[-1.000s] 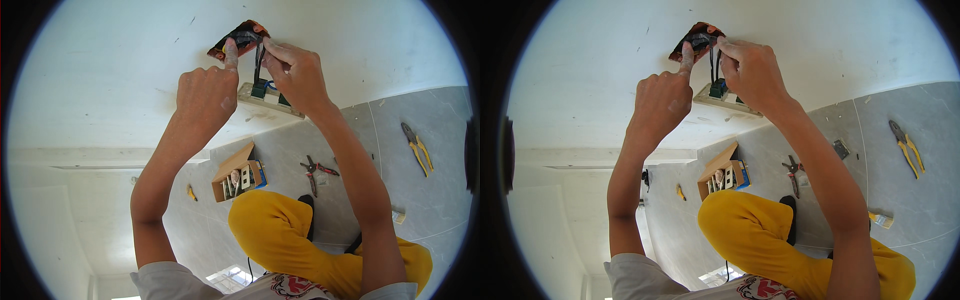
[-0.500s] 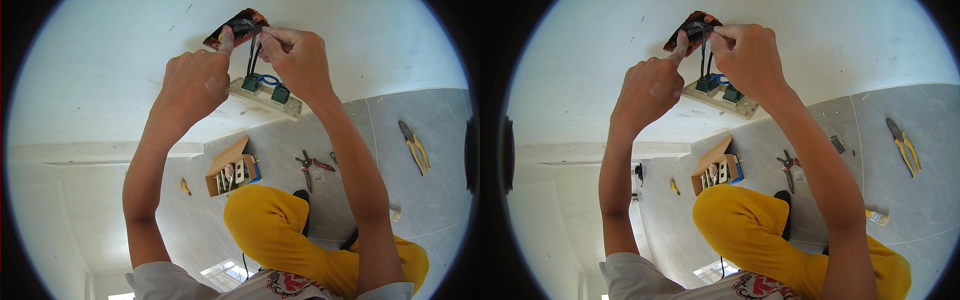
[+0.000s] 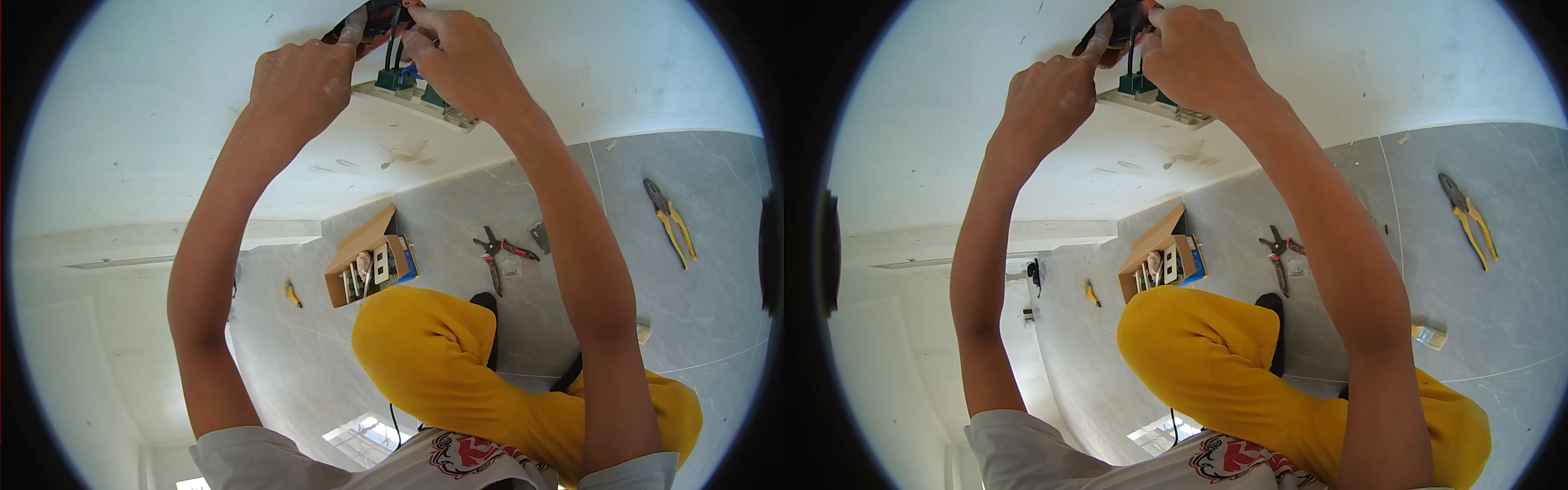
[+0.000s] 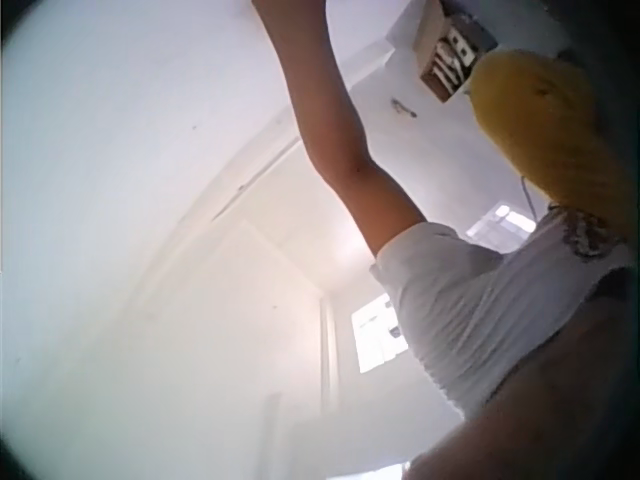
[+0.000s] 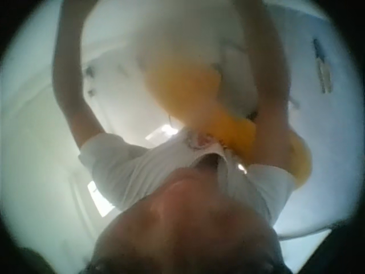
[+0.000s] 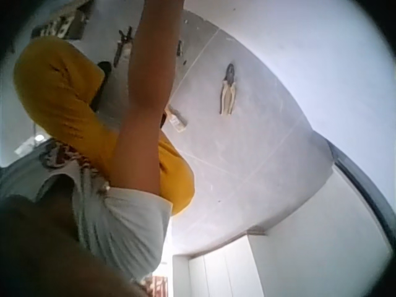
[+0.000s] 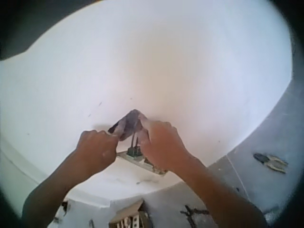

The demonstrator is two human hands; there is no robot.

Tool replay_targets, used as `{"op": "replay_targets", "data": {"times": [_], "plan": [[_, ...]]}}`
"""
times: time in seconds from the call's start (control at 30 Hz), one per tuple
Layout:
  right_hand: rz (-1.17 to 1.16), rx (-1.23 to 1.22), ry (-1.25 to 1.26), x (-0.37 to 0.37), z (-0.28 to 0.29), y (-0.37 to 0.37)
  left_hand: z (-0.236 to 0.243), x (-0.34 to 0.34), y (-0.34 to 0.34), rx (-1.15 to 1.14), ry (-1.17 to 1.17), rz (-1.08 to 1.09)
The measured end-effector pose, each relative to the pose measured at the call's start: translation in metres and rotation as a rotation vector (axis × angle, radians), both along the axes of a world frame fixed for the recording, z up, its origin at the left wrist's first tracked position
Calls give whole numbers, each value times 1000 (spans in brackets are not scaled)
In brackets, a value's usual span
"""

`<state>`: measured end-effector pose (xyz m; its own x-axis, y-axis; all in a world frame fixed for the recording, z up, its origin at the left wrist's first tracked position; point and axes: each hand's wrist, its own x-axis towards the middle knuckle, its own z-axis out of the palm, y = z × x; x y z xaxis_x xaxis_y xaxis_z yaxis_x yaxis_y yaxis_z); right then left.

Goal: Installing an electrical wall switch into a wall-mounted box.

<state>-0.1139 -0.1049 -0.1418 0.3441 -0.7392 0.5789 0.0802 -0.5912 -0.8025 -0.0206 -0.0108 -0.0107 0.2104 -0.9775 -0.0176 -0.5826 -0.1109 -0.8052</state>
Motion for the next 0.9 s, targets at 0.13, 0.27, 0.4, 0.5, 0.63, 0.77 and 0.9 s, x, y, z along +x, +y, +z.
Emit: {"op": "replay_targets", "data": {"times": [0.13,0.27,0.4,0.5,0.63,0.77,0.9], "plan": [[-30,-30,313,-10,1,5,4,12,5,33,67,10],[-121,-110,198,-27,0,11,-5,21,13,-33,86,-33],[126,-111,116,-50,13,-5,-23,25,16,-133,63,-51],[382,117,110,-68,20,-22,-34,26,14,-183,34,-23],[484,161,59,-75,24,-26,-40,26,10,-189,28,-49],[464,-208,177,-82,23,-31,-47,24,9,-261,67,-105],[365,-876,537,-76,51,-34,-53,22,8,-277,106,-74]]}}
